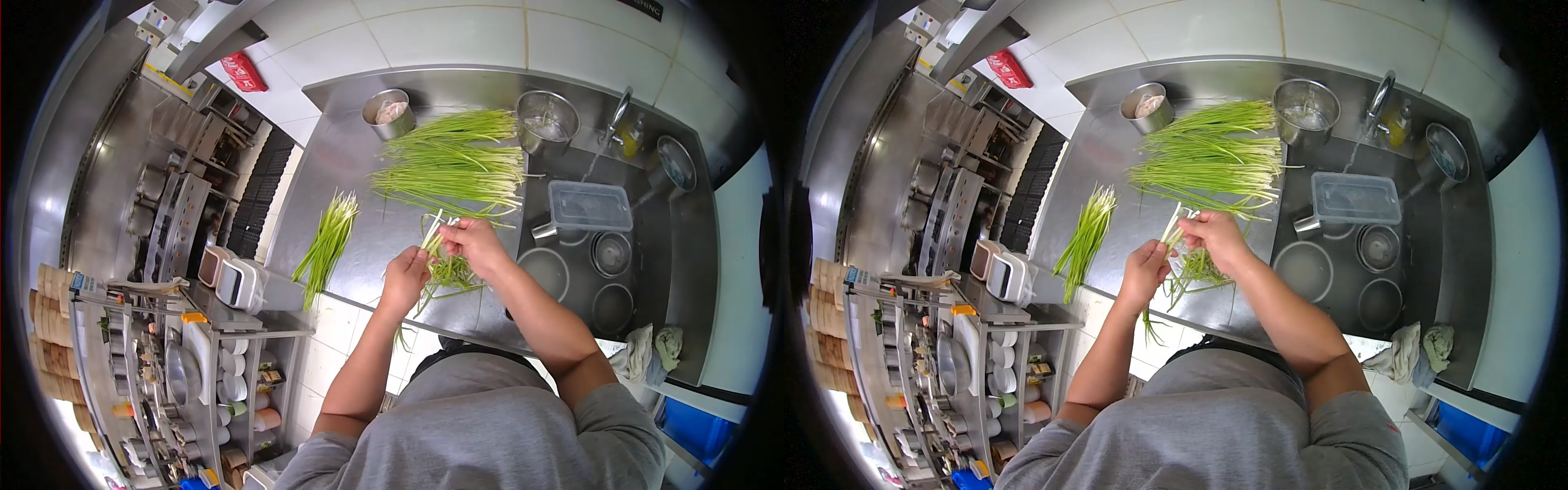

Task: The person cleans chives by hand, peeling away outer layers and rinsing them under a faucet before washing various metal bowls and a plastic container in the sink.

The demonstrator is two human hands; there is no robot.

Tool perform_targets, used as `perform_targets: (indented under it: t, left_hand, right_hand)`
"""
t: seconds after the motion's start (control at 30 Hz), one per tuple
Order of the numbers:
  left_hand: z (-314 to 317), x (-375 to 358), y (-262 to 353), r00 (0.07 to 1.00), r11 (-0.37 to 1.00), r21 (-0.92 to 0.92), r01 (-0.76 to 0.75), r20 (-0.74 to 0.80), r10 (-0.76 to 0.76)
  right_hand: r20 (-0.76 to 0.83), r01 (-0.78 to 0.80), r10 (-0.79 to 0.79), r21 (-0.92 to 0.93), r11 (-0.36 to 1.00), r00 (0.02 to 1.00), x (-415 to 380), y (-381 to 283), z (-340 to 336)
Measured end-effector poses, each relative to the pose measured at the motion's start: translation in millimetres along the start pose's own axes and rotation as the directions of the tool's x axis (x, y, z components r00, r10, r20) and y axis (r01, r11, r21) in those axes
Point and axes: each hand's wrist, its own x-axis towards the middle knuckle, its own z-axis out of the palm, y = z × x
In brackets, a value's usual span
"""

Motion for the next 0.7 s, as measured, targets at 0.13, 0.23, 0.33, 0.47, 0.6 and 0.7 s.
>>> perform_targets:
  t: [0.13, 0.23, 0.33, 0.47, 0.6, 0.7]
  left_hand:
    - [-1, 0, 0, 1.0, 1.0, -0.001, 0.003, 0.0, -0.003]
    - [-3, -1, 3, 1.0, 1.0, -0.031, -0.004, 0.021, 0.004]
    - [-17, -6, -5, 0.998, 0.997, -0.047, 0.054, 0.039, -0.052]
    - [-29, -12, -11, 0.998, 0.999, -0.01, 0.039, -0.04, -0.04]
    - [-25, -2, -21, 0.99, 0.989, 0.146, -0.035, -0.128, 0.054]
    - [-21, 1, -22, 0.99, 0.986, 0.164, -0.038, -0.129, 0.059]
  right_hand:
    - [0.0, -0.005, 0.005, 0.06, 0.998, 1.0, -2, -3, 1]
    - [-0.019, -0.05, 0.055, 0.2, 0.979, 0.998, 1, 3, -2]
    - [-0.215, 0.056, 0.014, 0.314, 0.948, 0.977, 18, 7, -35]
    - [-0.167, 0.108, -0.162, -0.29, 0.951, 0.973, 23, -3, -70]
    - [0.171, 0.483, -0.58, -0.756, 0.441, 0.796, -3, -6, -16]
    - [0.516, 0.666, -0.582, -0.744, 0.06, 0.629, -16, -13, 18]
